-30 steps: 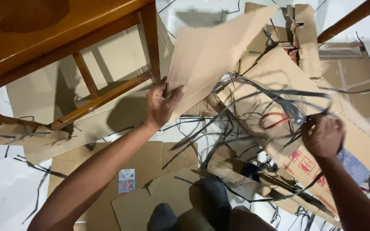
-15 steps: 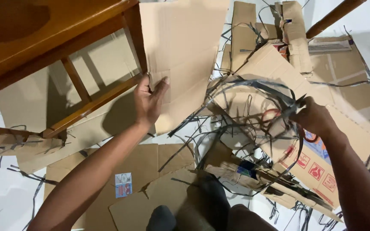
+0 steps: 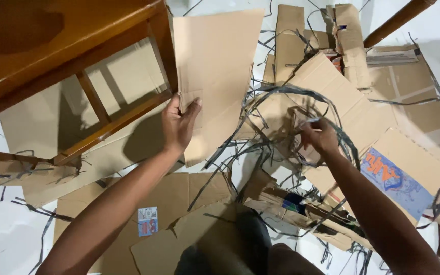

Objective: Wrapping furniture legs with cardboard and securing them with plastic ties

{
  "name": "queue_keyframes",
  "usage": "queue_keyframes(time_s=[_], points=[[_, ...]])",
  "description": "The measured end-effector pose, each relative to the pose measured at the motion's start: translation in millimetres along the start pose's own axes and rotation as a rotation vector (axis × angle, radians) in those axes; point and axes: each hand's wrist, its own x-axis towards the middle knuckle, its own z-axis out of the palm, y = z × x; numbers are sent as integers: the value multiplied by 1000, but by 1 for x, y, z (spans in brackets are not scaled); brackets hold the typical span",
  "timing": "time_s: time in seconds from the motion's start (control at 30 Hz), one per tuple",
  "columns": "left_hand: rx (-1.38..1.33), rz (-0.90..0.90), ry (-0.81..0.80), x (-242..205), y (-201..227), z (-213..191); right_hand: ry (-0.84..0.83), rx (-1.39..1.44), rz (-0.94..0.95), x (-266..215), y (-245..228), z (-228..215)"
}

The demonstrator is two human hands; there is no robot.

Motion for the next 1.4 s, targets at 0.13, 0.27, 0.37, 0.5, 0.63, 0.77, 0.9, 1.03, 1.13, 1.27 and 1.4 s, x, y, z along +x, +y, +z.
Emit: queue_keyframes(time_s=[0.13, 0.27, 0.37, 0.5, 0.63, 0.77, 0.9, 1.03, 1.13, 1.27, 1.4], points=[[-10, -50, -17, -3, -46, -14, -284, 86, -179, -29, -47, 4], [-32, -82, -66, -12, -26, -6, -164, -415, -204, -21, -19, 31], [-21, -89, -86, -11, -45, -5, -60, -381, -286, -30, -26, 32], [39, -128, -111, -8, -86, -18, -95, -268, -174, -34, -35, 43], [38, -163, -81, -10, -45, -2, 321, -483, -443, 12, 17, 66], [78, -206, -84, -12, -30, -2, 505, -716, -843, 7, -14, 53], [54, -254, -73, -8, -39, 0, 53, -676, -733, -7, -14, 27], [75, -264, -46, -9, -21, 1, -99, -705, -262, -43, -66, -14], [82, -283, -39, -9, -20, -2, -157, -716, -154, -19, -41, -9], [118, -306, -67, -9, -52, -14, 33, -1306, -780, 24, 12, 26], [144, -320, -59, -13, -50, -13, -159, -575, -124, 24, -11, 35]])
